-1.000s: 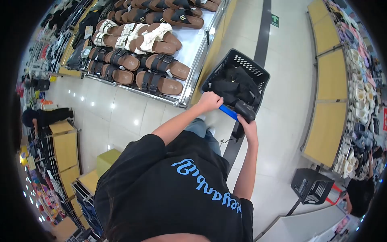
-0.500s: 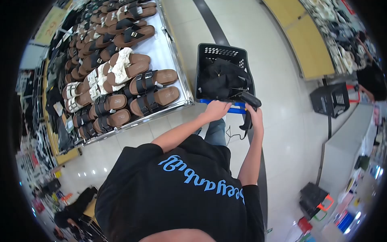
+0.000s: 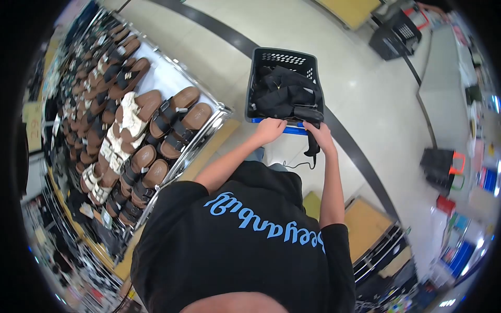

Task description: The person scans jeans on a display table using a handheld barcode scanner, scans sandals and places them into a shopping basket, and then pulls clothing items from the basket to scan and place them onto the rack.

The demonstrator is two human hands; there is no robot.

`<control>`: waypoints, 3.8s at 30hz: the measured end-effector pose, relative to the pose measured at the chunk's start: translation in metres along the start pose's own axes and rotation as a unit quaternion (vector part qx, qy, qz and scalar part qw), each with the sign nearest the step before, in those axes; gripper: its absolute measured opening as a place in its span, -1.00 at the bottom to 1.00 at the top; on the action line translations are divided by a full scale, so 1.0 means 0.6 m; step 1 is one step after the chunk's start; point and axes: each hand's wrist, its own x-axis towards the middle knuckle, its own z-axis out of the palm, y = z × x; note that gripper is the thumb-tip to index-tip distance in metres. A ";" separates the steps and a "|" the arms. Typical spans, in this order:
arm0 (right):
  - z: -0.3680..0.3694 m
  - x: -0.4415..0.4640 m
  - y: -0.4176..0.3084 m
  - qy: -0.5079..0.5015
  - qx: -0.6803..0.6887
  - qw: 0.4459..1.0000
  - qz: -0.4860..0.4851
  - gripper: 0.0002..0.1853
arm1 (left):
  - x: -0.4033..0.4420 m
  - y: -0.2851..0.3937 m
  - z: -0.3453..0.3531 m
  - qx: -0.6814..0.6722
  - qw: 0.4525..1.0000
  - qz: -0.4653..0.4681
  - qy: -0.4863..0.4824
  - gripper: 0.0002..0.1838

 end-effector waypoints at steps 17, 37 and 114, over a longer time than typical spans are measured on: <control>0.249 -0.352 0.125 -0.010 0.178 0.979 -0.096 -0.61 | -0.261 -0.104 -0.082 0.153 0.987 0.029 -0.037 -0.59; 0.648 -0.700 0.197 0.245 0.222 0.942 -0.053 -0.64 | -0.688 -0.328 -0.119 0.096 0.983 0.155 -0.002 -0.58; 2.151 -2.004 0.410 0.181 0.187 0.952 0.160 -0.52 | -2.301 -1.283 -0.514 0.246 0.797 0.338 -0.437 -0.45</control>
